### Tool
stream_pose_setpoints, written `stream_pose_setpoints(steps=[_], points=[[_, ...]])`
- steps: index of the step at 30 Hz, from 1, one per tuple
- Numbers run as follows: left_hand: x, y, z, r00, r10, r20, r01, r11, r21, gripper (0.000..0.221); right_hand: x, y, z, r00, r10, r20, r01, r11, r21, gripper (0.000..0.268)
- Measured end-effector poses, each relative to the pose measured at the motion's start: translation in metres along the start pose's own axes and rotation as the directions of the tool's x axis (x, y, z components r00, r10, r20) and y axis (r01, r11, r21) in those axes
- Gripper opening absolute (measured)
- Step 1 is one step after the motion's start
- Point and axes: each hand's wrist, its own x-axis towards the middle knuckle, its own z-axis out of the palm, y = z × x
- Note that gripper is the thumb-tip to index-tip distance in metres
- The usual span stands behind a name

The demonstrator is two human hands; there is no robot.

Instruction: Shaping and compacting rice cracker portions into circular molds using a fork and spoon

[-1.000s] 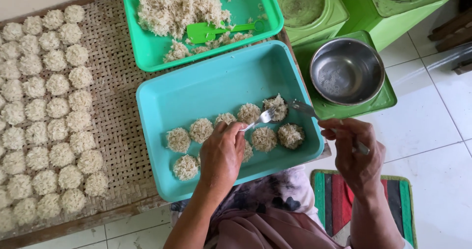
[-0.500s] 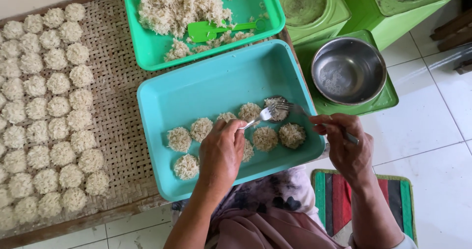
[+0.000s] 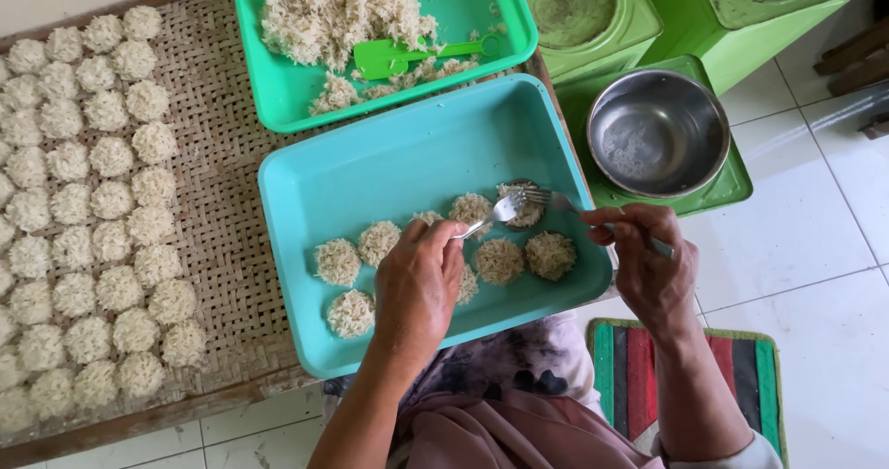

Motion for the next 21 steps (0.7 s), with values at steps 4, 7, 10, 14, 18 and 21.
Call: stream_pose_setpoints(steps=[4,7,10,14,18,21], points=[[0.003,0.001,0.003,0.999,-0.022,0.049,0.02,0.999,0.047,0.019,0.006,-0.007,0.007,1.0,-0.025,-0.005,0.025,0.998,0.055,0.009],[0.001,0.001,0.003,0.999,-0.019,0.051,0.016,0.998,0.053,0.019,0.0,-0.016,-0.007,0.999,-0.004,-0.041,0.006,0.999,0.052,0.011],[0.003,-0.005,0.008,0.998,0.046,-0.036,-0.043,0.997,0.062,0.017,-0.01,-0.008,-0.021,1.0,-0.002,-0.01,0.003,0.992,0.123,0.009],[0.0,0.001,0.001,1.0,-0.001,0.028,0.0,1.0,0.031,0.018,-0.005,-0.007,-0.005,0.994,-0.079,-0.069,0.08,0.997,0.012,0.009],[-0.003,0.006,-0.004,0.999,0.004,0.033,-0.004,1.0,0.013,0.019,-0.007,-0.019,0.001,0.999,0.002,-0.043,-0.002,1.0,-0.008,0.012],[0.0,-0.001,0.004,0.999,0.005,0.041,-0.007,0.999,0.045,0.019,-0.007,-0.02,-0.004,0.997,0.057,-0.051,-0.057,0.998,-0.011,0.017]])
